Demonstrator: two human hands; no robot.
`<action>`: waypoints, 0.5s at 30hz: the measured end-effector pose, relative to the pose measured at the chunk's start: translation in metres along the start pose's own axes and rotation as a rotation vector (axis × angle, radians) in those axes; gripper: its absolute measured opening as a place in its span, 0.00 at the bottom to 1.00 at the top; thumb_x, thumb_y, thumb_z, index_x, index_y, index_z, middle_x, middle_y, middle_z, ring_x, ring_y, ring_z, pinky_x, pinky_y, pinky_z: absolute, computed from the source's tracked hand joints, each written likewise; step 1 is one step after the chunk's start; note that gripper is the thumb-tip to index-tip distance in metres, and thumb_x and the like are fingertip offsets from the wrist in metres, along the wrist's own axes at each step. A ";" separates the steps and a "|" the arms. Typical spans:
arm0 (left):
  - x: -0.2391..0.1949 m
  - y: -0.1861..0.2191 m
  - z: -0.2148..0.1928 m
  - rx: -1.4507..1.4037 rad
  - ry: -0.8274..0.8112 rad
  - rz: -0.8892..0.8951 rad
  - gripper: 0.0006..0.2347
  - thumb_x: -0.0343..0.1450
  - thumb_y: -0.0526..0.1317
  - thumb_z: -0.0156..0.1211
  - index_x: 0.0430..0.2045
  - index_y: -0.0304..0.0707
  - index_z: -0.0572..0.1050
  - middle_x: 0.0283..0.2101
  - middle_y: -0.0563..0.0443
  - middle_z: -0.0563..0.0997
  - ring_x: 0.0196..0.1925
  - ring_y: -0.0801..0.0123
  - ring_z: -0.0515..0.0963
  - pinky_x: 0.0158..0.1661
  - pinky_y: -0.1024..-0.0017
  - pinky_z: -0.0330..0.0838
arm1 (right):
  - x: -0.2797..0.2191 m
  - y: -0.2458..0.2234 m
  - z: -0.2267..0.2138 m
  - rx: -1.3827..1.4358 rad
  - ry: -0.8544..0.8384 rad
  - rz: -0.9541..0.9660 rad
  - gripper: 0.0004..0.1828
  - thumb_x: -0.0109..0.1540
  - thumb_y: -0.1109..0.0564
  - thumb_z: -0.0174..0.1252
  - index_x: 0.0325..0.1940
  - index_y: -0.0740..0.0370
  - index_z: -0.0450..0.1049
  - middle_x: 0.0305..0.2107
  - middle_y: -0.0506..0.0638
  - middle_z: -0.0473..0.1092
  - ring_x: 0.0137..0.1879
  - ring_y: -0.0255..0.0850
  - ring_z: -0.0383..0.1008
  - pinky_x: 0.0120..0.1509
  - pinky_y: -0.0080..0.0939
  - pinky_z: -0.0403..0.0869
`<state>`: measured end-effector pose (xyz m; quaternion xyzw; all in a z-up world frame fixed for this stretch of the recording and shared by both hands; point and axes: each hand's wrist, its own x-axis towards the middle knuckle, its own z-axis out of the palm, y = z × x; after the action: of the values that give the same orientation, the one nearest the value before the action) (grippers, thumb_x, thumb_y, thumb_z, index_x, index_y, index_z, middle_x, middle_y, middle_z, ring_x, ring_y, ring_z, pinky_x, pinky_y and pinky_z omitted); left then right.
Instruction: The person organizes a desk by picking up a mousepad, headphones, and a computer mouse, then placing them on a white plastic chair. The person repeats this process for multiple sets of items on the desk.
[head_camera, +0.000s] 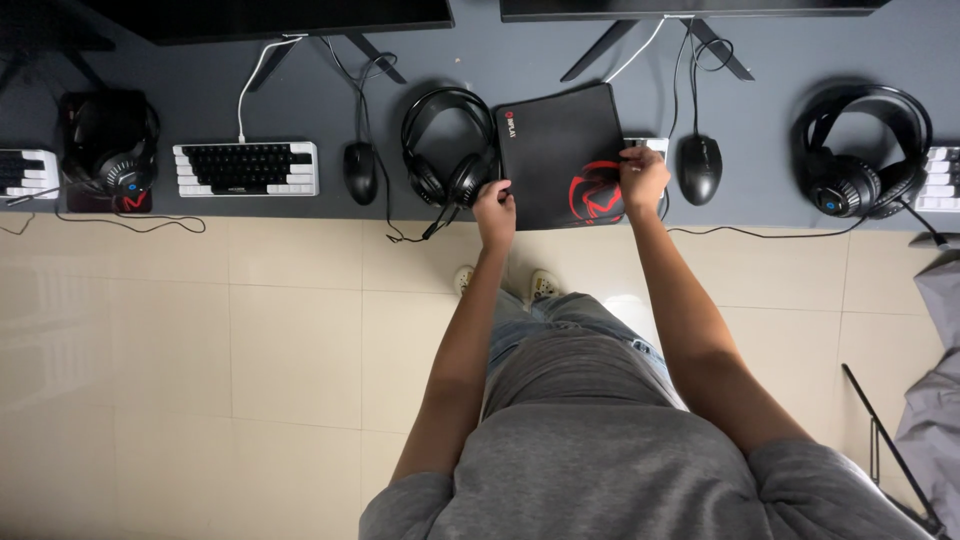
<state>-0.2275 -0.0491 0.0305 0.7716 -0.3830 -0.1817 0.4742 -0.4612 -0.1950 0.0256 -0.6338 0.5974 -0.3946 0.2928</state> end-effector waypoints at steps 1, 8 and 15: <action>-0.002 -0.001 0.001 0.000 0.001 0.000 0.12 0.66 0.24 0.65 0.42 0.33 0.80 0.46 0.43 0.83 0.41 0.60 0.84 0.42 0.67 0.79 | 0.000 -0.001 -0.001 0.000 -0.001 -0.001 0.13 0.55 0.73 0.60 0.39 0.62 0.81 0.36 0.54 0.77 0.37 0.40 0.80 0.44 0.38 0.77; -0.013 -0.006 0.003 -0.002 -0.026 -0.079 0.14 0.66 0.23 0.63 0.44 0.33 0.79 0.49 0.44 0.80 0.44 0.60 0.83 0.41 0.69 0.82 | -0.007 0.002 -0.009 -0.013 -0.066 0.028 0.12 0.54 0.72 0.65 0.40 0.63 0.79 0.38 0.54 0.75 0.39 0.42 0.79 0.45 0.39 0.79; -0.019 -0.023 0.016 0.052 0.007 -0.137 0.15 0.67 0.28 0.65 0.47 0.32 0.75 0.48 0.41 0.79 0.46 0.58 0.83 0.40 0.68 0.82 | -0.007 0.015 -0.007 -0.012 -0.087 0.063 0.12 0.55 0.68 0.68 0.43 0.66 0.78 0.35 0.54 0.79 0.39 0.43 0.81 0.46 0.39 0.78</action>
<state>-0.2405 -0.0382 0.0006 0.8089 -0.3321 -0.2009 0.4417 -0.4749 -0.1887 0.0161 -0.6331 0.6060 -0.3536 0.3271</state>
